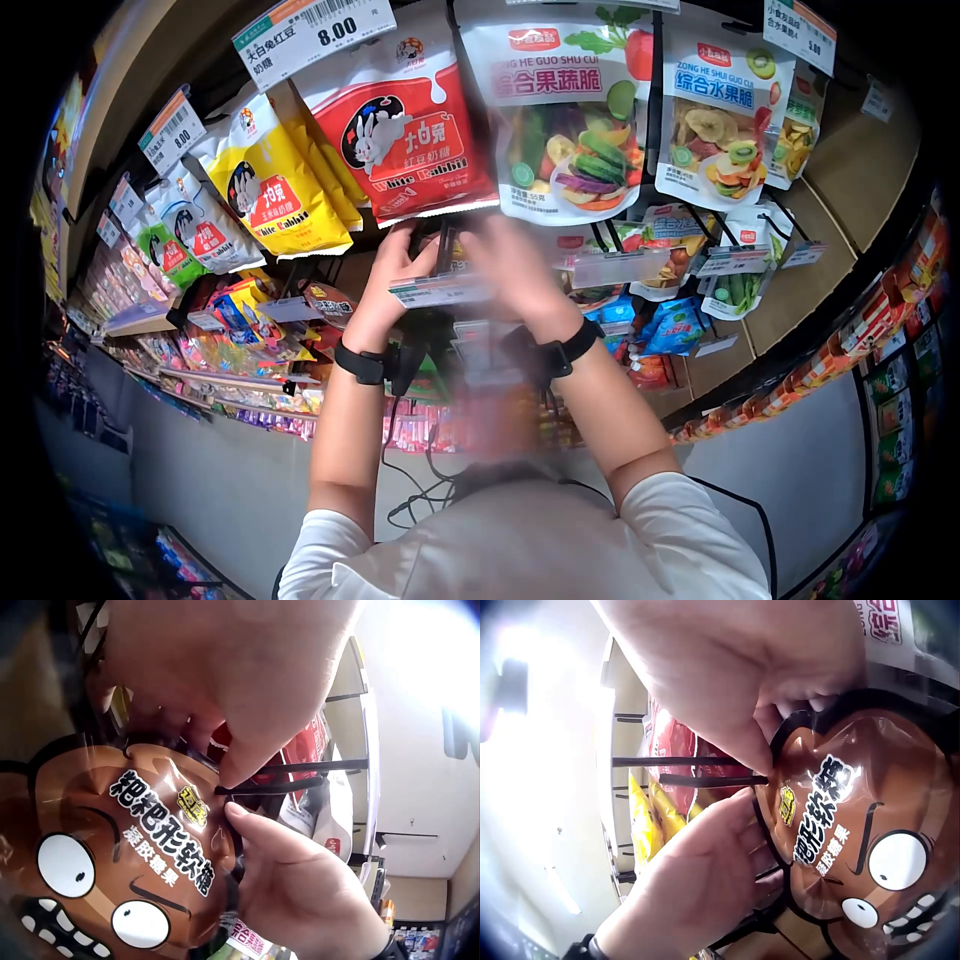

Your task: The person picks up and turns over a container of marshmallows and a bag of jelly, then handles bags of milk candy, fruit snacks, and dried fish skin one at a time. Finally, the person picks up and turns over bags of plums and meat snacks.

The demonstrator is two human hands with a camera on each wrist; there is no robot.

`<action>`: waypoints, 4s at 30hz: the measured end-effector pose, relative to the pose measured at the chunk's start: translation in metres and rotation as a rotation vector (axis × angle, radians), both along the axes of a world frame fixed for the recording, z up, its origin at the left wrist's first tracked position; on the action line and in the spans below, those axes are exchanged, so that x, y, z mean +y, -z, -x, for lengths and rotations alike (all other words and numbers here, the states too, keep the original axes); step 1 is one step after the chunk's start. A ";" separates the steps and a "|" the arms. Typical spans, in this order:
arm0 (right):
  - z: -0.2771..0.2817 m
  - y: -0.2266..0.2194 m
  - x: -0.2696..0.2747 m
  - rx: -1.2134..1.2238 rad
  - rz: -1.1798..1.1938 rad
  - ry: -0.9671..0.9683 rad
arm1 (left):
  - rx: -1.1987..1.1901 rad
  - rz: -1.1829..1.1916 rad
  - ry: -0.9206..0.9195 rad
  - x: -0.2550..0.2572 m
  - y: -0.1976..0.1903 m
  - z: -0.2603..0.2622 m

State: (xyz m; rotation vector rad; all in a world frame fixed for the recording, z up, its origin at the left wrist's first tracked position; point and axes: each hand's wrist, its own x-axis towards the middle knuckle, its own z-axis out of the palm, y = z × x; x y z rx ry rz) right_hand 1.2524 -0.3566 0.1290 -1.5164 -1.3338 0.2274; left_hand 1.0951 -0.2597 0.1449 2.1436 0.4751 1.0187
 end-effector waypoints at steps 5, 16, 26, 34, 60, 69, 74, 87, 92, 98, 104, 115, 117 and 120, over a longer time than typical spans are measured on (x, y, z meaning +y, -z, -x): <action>-0.001 -0.011 -0.005 0.007 0.056 -0.018 | 0.050 0.091 -0.022 -0.008 -0.007 -0.004; 0.004 -0.017 -0.020 0.224 -0.067 -0.317 | -0.050 0.068 -0.068 -0.043 -0.012 0.005; 0.005 -0.014 -0.022 0.119 -0.184 -0.289 | -0.092 0.057 -0.053 -0.048 -0.009 0.006; 0.004 -0.004 -0.034 0.046 -0.298 -0.298 | -0.387 0.158 -0.120 -0.097 -0.011 0.011; 0.022 0.072 -0.241 0.126 -0.154 -0.017 | -0.105 0.441 0.016 -0.226 0.087 0.054; -0.011 0.067 -0.262 -0.052 -0.152 0.145 | -0.067 0.448 0.113 -0.236 0.075 0.027; -0.036 0.081 -0.245 0.057 -0.108 0.084 | -0.070 0.471 0.132 -0.217 0.085 0.001; -0.119 0.101 -0.109 0.364 -0.100 -0.050 | 0.081 0.455 -0.049 -0.189 0.080 -0.039; -0.120 0.107 -0.077 0.468 -0.098 -0.200 | 0.033 0.418 -0.133 -0.183 0.076 -0.040; -0.113 0.084 -0.091 0.707 0.030 -0.466 | 0.020 0.427 -0.282 -0.174 0.081 -0.046; -0.124 0.065 -0.125 0.733 0.208 -0.509 | 0.088 0.300 -0.401 -0.181 0.075 -0.064; -0.132 0.062 -0.136 0.786 0.139 -0.565 | -0.039 0.476 -0.199 -0.170 0.096 -0.088; -0.130 0.067 -0.134 0.784 0.131 -0.548 | -0.026 0.454 -0.231 -0.166 0.104 -0.087; -0.126 0.068 -0.132 0.738 0.156 -0.492 | -0.039 0.457 -0.268 -0.167 0.104 -0.088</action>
